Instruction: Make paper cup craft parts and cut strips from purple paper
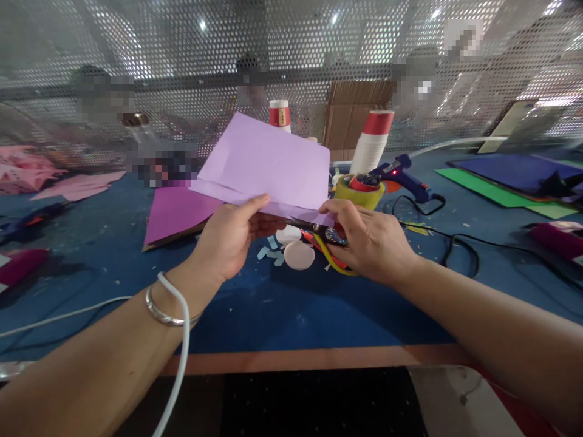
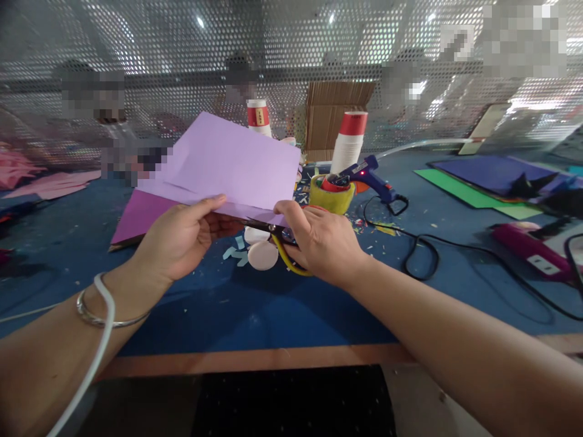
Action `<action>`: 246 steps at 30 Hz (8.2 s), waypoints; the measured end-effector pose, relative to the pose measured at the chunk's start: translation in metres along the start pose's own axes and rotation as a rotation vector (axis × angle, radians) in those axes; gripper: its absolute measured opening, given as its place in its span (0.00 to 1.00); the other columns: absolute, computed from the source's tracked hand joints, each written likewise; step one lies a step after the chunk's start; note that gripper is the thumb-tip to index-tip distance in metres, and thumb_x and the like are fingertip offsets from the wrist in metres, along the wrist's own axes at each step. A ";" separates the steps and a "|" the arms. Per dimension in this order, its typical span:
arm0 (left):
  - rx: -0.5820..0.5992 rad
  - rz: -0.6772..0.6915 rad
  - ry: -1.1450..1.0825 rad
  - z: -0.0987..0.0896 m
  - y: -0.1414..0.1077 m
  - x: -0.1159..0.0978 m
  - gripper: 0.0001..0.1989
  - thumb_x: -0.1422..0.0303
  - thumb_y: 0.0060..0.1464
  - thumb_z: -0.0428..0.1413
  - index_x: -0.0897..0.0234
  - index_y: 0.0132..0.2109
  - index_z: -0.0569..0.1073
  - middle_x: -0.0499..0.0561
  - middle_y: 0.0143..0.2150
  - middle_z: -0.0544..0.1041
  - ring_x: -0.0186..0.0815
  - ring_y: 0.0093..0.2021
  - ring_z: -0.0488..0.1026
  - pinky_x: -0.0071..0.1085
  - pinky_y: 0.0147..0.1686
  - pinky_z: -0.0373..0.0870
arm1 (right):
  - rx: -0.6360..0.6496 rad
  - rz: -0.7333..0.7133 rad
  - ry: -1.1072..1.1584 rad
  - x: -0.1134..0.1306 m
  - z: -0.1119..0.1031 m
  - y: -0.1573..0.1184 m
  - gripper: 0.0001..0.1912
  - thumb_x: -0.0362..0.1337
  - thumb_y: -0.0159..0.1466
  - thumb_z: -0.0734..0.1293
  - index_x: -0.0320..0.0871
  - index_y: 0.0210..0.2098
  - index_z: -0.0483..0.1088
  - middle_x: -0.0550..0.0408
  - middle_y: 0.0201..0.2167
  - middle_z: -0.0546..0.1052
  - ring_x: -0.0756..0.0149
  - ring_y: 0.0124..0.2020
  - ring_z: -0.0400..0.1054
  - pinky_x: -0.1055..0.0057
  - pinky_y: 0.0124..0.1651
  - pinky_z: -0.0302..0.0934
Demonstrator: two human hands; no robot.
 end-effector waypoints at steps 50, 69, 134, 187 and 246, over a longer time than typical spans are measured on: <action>-0.002 0.022 0.121 0.001 0.000 -0.006 0.06 0.67 0.55 0.60 0.65 0.35 0.80 0.53 0.26 0.81 0.42 0.30 0.81 0.35 0.32 0.75 | 0.107 0.010 -0.007 0.008 0.007 -0.002 0.14 0.42 0.69 0.62 0.39 0.48 0.68 0.47 0.34 0.83 0.59 0.33 0.76 0.67 0.26 0.54; 0.071 -0.007 0.097 0.001 0.000 -0.002 0.07 0.67 0.56 0.60 0.64 0.34 0.81 0.50 0.27 0.82 0.36 0.25 0.78 0.33 0.32 0.76 | 0.128 -0.006 -0.081 0.007 0.008 -0.004 0.11 0.41 0.70 0.62 0.40 0.45 0.68 0.51 0.27 0.80 0.65 0.24 0.72 0.69 0.24 0.47; 0.050 0.062 0.077 0.003 -0.005 -0.003 0.08 0.66 0.57 0.60 0.68 0.36 0.81 0.54 0.30 0.83 0.40 0.29 0.81 0.35 0.34 0.78 | 0.055 -0.020 -0.096 0.006 0.004 -0.005 0.12 0.36 0.70 0.62 0.37 0.50 0.68 0.50 0.28 0.81 0.62 0.27 0.76 0.69 0.23 0.54; -0.039 0.102 0.065 0.006 -0.007 0.002 0.08 0.64 0.55 0.61 0.64 0.36 0.78 0.52 0.30 0.82 0.39 0.31 0.80 0.35 0.38 0.77 | 0.074 0.049 0.058 0.002 0.003 -0.001 0.19 0.39 0.66 0.63 0.37 0.54 0.65 0.47 0.34 0.81 0.59 0.33 0.76 0.68 0.29 0.64; -0.032 0.241 -0.283 0.011 -0.003 0.003 0.12 0.68 0.43 0.74 0.66 0.34 0.81 0.47 0.31 0.81 0.30 0.33 0.79 0.29 0.40 0.77 | -0.166 0.869 1.230 -0.032 0.025 0.001 0.24 0.49 0.56 0.78 0.49 0.43 0.64 0.63 0.27 0.69 0.72 0.23 0.60 0.73 0.22 0.56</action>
Point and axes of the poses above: each hand's wrist, its own y-axis towards the middle knuckle, its own z-axis out of the palm, x = y × z, the point moved 4 cm from there along y, towards the middle knuckle
